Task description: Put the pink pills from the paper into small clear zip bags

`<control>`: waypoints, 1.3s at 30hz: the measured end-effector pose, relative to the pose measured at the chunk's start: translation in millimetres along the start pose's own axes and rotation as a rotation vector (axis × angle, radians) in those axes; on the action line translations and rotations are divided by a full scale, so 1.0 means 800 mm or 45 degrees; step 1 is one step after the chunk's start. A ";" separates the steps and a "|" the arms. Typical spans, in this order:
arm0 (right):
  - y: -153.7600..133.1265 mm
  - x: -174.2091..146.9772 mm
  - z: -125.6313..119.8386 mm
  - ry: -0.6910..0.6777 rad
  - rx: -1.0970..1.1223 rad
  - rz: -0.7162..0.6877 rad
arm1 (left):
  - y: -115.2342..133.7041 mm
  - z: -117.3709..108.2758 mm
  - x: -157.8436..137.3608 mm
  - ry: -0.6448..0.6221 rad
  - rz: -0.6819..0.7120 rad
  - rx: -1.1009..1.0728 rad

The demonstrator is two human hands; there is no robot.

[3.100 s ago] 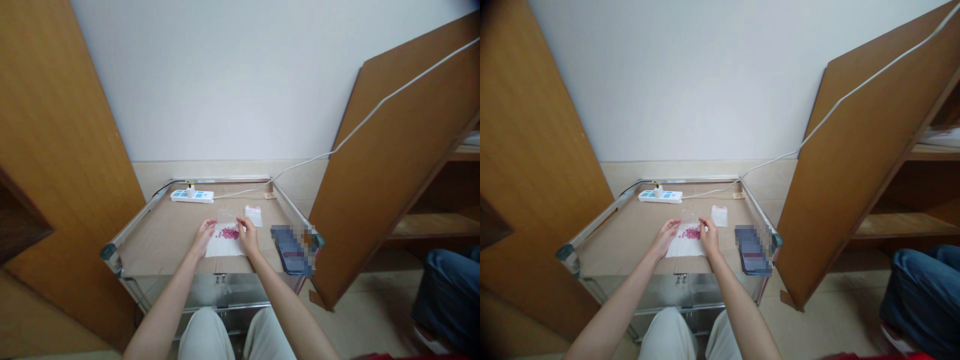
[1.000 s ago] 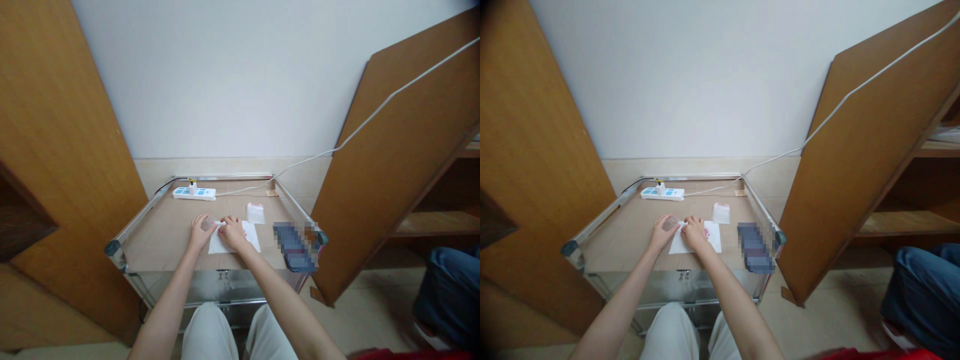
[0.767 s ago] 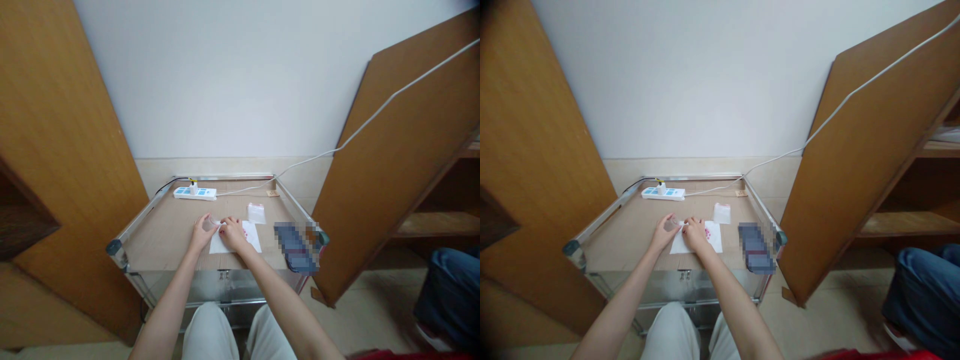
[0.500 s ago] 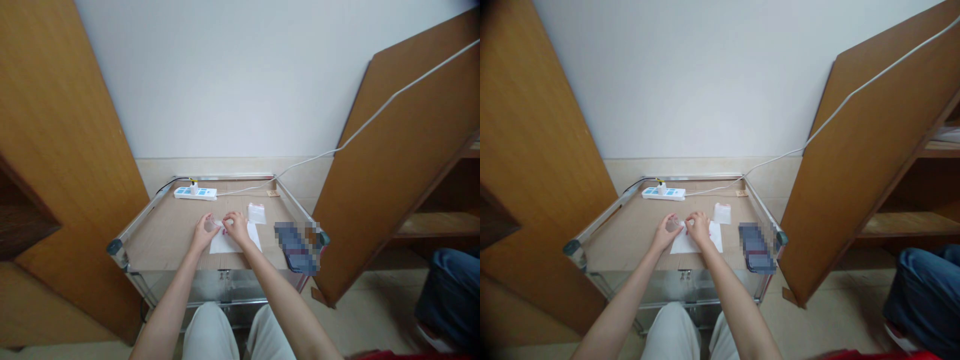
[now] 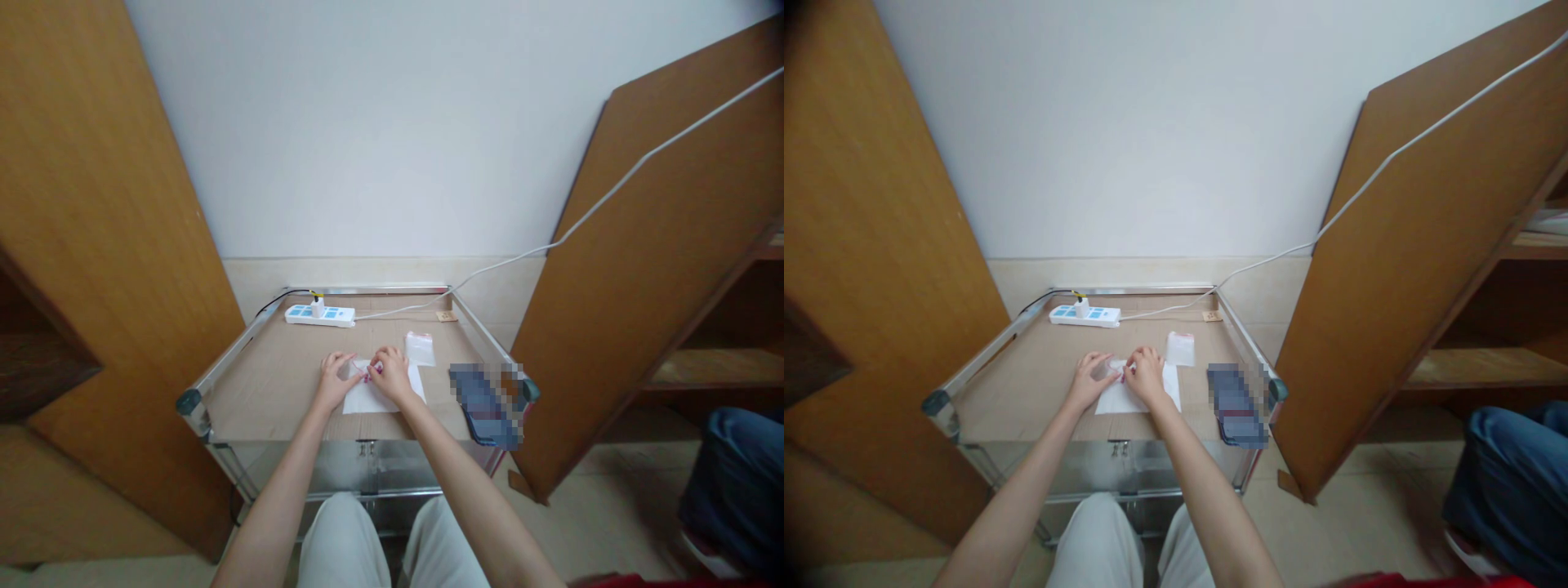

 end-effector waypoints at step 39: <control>-0.006 0.019 0.012 -0.159 0.128 0.105 | -0.002 0.005 -0.001 -0.089 0.024 -0.030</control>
Point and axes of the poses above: each hand's wrist, its own x-axis towards the middle knuckle, its own z-axis out of the palm, y = z × x, the point moved 4 cm from there along x, towards the middle knuckle, and after that the axes turned 7 degrees about z, right-handed, at the moved point
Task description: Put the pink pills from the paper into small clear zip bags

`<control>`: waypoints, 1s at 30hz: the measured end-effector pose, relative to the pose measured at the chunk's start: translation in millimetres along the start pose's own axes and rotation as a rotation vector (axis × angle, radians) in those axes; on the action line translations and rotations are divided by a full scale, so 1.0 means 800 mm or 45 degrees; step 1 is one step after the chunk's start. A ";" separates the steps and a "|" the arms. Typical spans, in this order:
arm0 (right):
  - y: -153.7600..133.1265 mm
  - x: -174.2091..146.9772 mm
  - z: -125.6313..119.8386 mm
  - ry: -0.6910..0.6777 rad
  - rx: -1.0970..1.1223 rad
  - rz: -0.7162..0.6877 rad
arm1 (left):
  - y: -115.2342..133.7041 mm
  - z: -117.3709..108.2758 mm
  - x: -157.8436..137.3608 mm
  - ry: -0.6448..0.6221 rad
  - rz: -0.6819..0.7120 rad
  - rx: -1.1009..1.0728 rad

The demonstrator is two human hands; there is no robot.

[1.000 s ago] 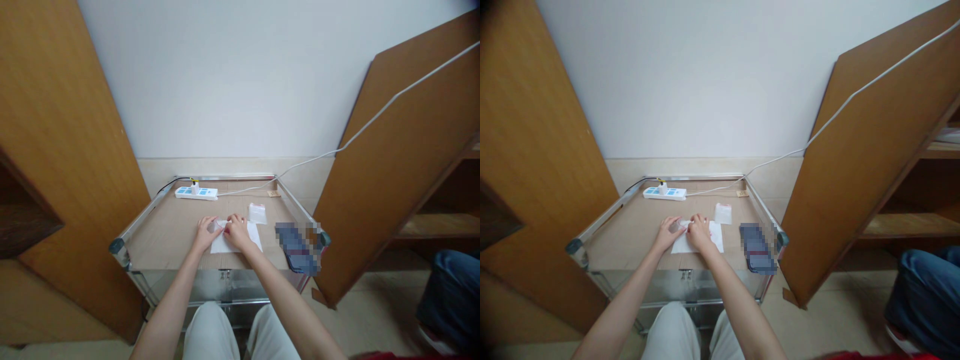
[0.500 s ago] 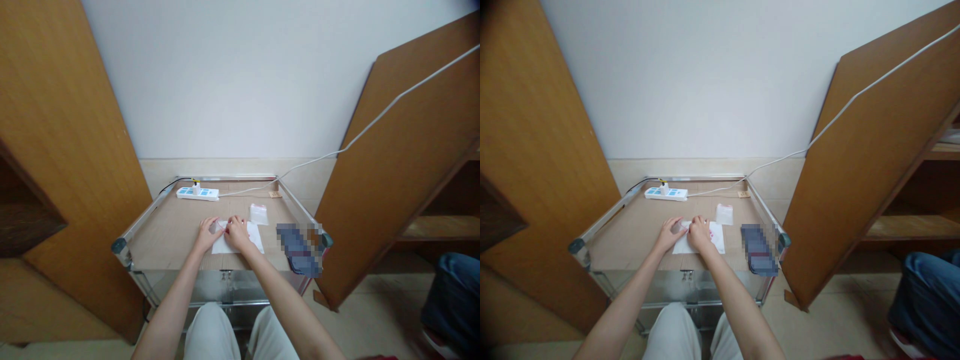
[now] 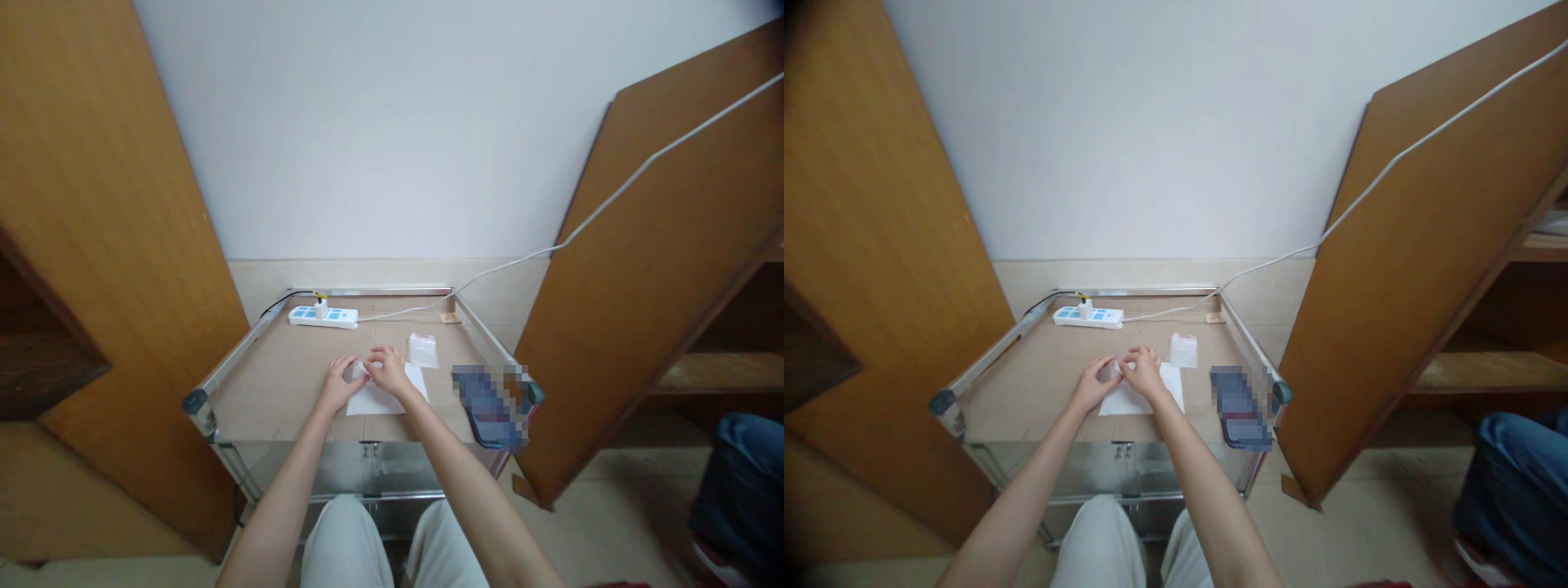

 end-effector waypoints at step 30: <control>0.000 0.000 -0.004 -0.017 -0.111 -0.076 | -0.005 0.001 -0.001 0.021 -0.108 -0.029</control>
Point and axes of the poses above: each hand's wrist, its own x-axis towards the middle knuckle, its own z-axis out of the palm, y = z × x, the point moved 4 cm from there along x, towards the middle knuckle, and after that the axes turned 7 degrees about z, right-handed, at the moved point
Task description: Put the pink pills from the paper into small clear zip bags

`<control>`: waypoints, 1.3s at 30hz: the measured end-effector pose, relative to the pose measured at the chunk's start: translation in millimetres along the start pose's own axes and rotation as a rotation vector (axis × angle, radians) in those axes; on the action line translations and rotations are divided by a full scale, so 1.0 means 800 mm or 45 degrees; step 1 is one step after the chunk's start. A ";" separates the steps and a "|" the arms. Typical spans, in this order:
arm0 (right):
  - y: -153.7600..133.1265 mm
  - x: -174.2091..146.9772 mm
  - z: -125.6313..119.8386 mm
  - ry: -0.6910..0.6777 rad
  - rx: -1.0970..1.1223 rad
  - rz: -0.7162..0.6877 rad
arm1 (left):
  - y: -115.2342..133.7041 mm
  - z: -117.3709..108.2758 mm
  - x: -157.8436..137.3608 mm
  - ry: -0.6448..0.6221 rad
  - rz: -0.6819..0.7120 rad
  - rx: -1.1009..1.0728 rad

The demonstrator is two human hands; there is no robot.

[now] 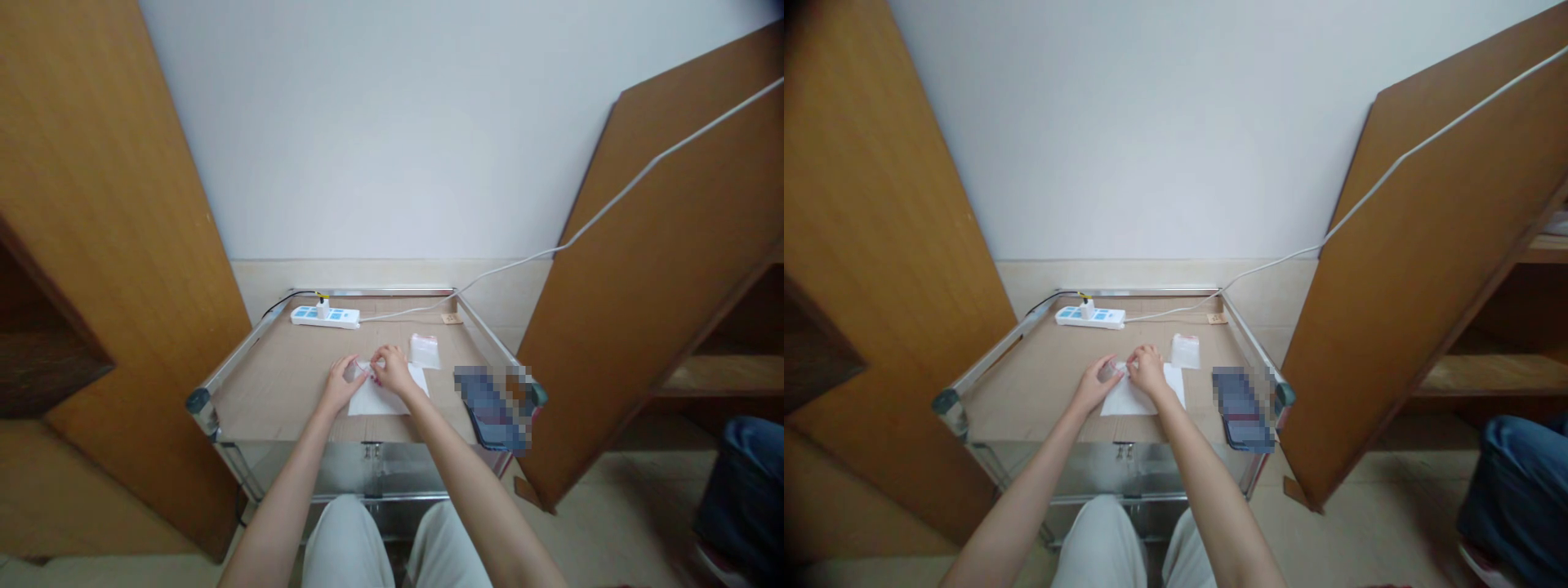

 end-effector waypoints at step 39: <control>0.000 0.007 0.000 0.070 0.165 0.159 | 0.004 0.002 -0.002 -0.050 0.001 -0.103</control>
Point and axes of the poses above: each hand's wrist, its own x-axis towards the middle knuckle, its own z-axis out of the palm, y = z × x, the point moved 4 cm from there along x, towards the middle knuckle, and after that the axes turned 7 degrees about z, right-handed, at the moved point
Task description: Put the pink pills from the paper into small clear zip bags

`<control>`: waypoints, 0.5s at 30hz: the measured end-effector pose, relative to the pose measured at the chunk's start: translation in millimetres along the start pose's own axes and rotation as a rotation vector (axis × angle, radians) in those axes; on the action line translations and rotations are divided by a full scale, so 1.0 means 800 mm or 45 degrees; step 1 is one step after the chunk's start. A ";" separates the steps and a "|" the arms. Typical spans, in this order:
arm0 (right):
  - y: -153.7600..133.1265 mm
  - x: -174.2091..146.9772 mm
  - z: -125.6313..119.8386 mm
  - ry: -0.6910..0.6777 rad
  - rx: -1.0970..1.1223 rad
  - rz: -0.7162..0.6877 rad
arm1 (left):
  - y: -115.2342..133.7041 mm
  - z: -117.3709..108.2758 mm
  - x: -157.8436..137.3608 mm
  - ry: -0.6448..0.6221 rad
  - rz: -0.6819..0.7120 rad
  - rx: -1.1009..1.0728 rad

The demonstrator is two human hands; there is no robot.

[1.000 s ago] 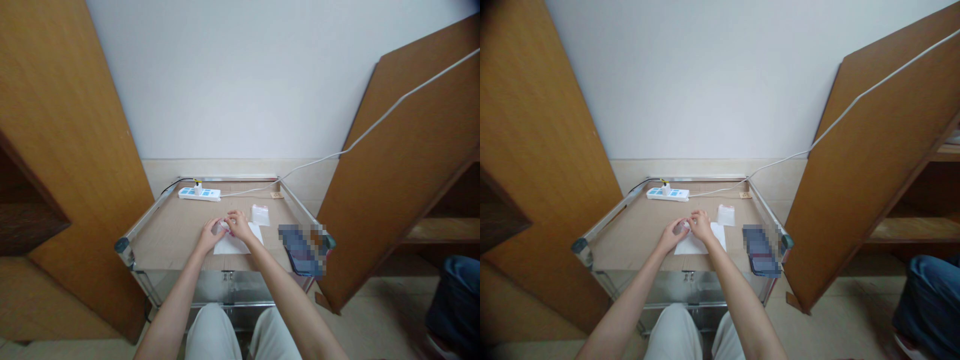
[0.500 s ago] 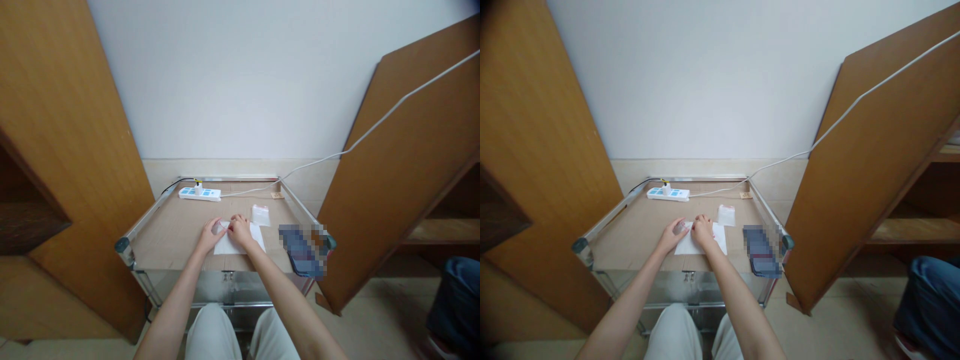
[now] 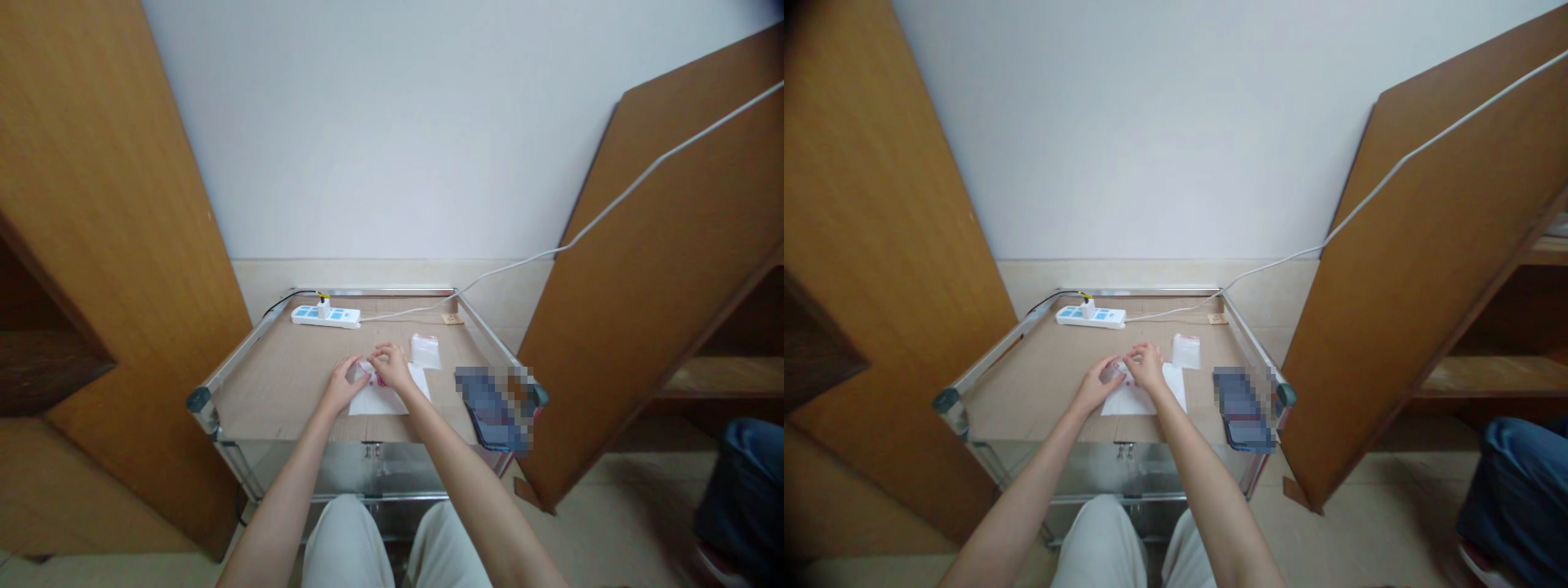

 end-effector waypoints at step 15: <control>0.001 -0.030 0.008 -0.085 -0.344 -0.237 | -0.002 0.000 0.001 0.007 -0.042 -0.046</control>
Point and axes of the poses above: each hand's wrist, its own x-axis towards the middle knuckle, its own z-axis out of the palm, y = z × x, the point moved 4 cm from there along x, towards the middle knuckle, and after that the axes turned 7 degrees about z, right-handed, at the moved point
